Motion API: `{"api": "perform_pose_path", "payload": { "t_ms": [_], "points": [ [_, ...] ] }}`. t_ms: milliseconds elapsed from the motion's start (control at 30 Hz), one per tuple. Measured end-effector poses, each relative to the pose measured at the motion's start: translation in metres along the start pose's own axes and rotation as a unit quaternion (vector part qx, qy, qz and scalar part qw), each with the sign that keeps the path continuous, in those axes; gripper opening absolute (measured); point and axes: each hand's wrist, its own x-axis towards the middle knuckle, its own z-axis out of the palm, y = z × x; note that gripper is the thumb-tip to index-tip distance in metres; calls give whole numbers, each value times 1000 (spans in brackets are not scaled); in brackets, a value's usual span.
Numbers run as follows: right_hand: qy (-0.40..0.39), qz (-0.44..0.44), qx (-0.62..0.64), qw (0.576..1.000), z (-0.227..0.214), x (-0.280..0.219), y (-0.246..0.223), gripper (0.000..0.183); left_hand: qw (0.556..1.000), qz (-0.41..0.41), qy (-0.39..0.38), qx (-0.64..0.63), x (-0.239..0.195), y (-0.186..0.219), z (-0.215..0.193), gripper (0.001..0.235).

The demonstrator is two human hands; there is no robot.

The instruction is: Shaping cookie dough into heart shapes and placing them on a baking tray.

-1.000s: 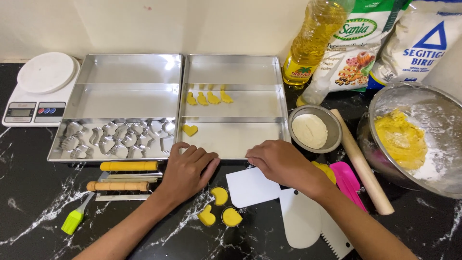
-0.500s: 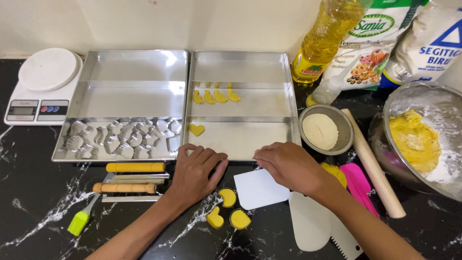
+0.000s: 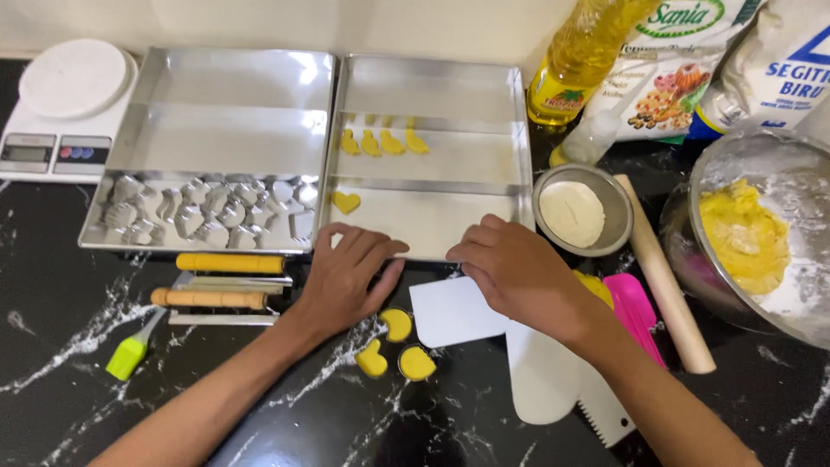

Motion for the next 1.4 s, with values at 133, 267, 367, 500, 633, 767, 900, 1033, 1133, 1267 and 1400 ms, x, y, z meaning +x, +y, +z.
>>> {"api": "perform_pose_path", "payload": {
  "t_ms": [133,267,367,500,633,767,900,1033,1133,1267,1400],
  "points": [
    [-76,-4,23,997,-14,-13,-9,23,1000,26,-13,-2,1,3,-5,19],
    [-139,45,41,988,-20,-14,-20,34,999,38,-21,-5,-2,3,-8,18],
    [-160,66,36,984,-18,-14,-25,40,999,50,-17,-4,-6,3,-7,18],
    [-167,54,32,984,-14,-15,-21,44,996,85,-17,-9,-5,-1,-7,16],
    [-201,81,29,976,-13,-10,-27,55,993,112,-28,-40,-9,-4,-4,15],
    [-203,90,33,974,-10,-10,-31,62,987,141,-43,-63,-8,-2,-7,14],
    [-192,91,31,977,-6,-13,-25,68,982,153,-87,-75,-5,-1,-11,11],
    [-210,108,20,971,-10,-10,-29,72,976,139,-130,-104,-1,1,-11,12],
    [-227,128,-12,965,-6,-11,-34,70,973,151,-147,-93,2,5,-18,9],
    [-219,133,-27,966,2,-12,-31,80,957,80,-262,-97,14,12,-30,23],
    [-198,115,-45,972,11,-16,-27,82,923,-7,-383,-48,20,18,-39,39]
  ]
}}
